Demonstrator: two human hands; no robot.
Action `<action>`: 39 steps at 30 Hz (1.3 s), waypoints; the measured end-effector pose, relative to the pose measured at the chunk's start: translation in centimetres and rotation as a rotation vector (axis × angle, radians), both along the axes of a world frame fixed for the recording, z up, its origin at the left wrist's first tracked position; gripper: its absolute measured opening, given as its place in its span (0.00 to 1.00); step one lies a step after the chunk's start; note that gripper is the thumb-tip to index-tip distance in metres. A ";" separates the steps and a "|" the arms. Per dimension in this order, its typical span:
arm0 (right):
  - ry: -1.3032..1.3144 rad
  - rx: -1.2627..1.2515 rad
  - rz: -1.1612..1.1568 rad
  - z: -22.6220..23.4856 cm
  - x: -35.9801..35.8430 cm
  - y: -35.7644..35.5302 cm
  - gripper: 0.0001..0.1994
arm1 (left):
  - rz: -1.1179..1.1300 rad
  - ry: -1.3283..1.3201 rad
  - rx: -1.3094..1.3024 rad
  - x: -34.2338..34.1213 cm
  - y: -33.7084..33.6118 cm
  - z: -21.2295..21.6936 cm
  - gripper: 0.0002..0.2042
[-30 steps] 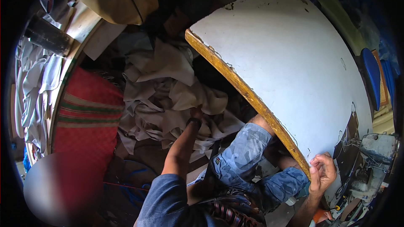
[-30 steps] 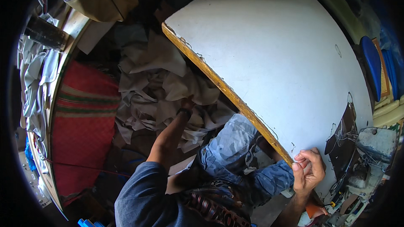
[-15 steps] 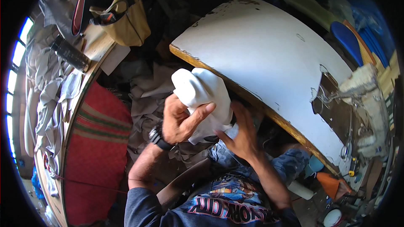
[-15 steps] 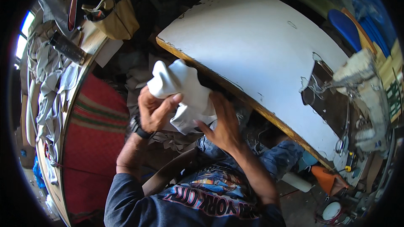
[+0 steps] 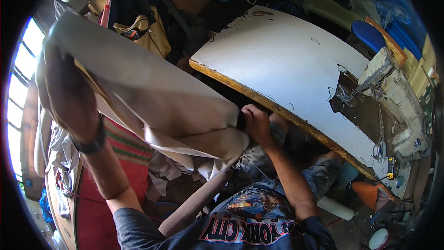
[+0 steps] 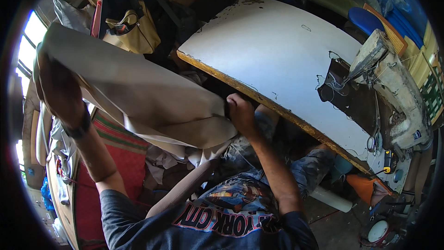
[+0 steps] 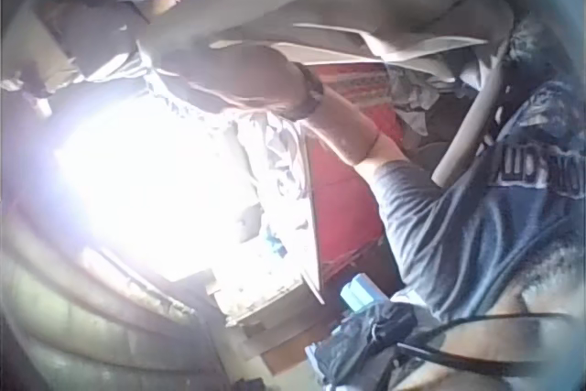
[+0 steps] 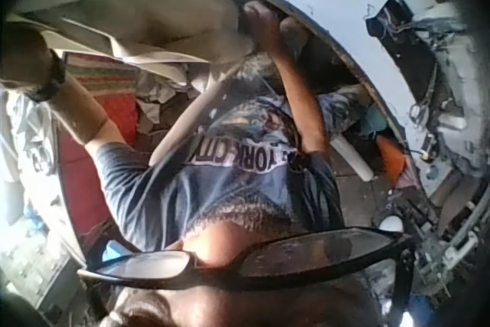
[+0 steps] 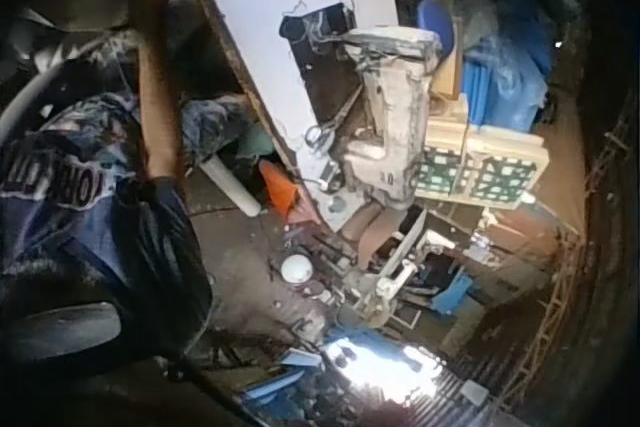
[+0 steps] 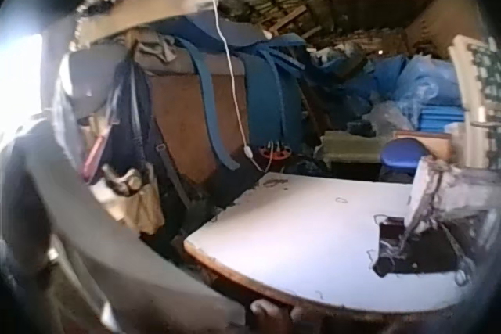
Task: Sewing and trimming white fabric pieces using a sewing machine in a furniture workshop.
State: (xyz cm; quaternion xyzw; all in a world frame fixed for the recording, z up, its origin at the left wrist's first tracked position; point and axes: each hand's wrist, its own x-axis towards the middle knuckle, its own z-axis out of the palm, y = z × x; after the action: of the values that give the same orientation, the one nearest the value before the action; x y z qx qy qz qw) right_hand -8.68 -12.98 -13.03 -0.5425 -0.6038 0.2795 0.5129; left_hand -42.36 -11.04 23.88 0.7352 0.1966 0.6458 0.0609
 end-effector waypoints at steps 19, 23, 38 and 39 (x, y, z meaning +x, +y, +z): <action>-0.201 0.302 0.047 1.8 -7.1 -0.6 0.37 | 0.334 0.486 0.282 1.9 1.3 3.6 0.14; 0.134 0.054 0.257 -2.8 -2.9 1.6 0.23 | 0.081 0.135 0.042 2.5 4.7 3.8 0.18; -0.192 0.427 0.089 23.9 7.4 -12.2 0.17 | -0.606 1.036 -0.830 19.0 -4.8 -6.7 0.21; -0.007 0.279 0.276 22.0 8.2 -12.4 0.14 | -0.682 0.990 -0.733 18.7 -4.6 -6.4 0.17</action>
State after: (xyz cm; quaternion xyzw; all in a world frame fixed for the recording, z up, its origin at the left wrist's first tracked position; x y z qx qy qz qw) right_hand -0.45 -25.35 8.99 -0.3794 -0.7070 0.2589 0.5377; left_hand -23.65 -15.60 17.52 0.8954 0.1649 0.0722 0.4072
